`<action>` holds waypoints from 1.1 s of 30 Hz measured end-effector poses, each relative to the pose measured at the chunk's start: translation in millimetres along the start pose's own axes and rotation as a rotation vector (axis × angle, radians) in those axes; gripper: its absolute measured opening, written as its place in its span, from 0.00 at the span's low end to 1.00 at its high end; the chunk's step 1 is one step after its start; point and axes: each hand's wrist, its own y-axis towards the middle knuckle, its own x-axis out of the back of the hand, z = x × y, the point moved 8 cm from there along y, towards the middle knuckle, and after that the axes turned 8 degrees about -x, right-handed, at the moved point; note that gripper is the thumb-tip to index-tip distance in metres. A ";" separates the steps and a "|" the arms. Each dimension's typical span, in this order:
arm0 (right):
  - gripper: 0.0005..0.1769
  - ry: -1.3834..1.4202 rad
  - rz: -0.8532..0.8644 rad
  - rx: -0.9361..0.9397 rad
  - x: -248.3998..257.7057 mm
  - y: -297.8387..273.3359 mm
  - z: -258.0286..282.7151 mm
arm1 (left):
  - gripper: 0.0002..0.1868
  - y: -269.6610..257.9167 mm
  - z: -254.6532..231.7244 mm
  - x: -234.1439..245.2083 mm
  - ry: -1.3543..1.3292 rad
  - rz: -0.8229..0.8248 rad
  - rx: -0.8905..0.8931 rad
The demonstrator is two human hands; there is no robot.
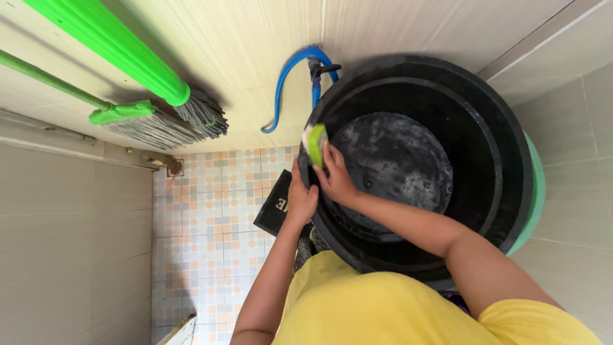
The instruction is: The person scrubs the interior of a black bucket with a green sponge while it sits in a green basin. They add liquid from a small bottle to the sponge and continue scrubbing the bucket's inner surface and rim.
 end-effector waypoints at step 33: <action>0.42 0.042 0.752 -0.146 78.1 -119.9 32.8 | 0.38 6.4 33.3 -35.6 -1.302 -0.054 0.215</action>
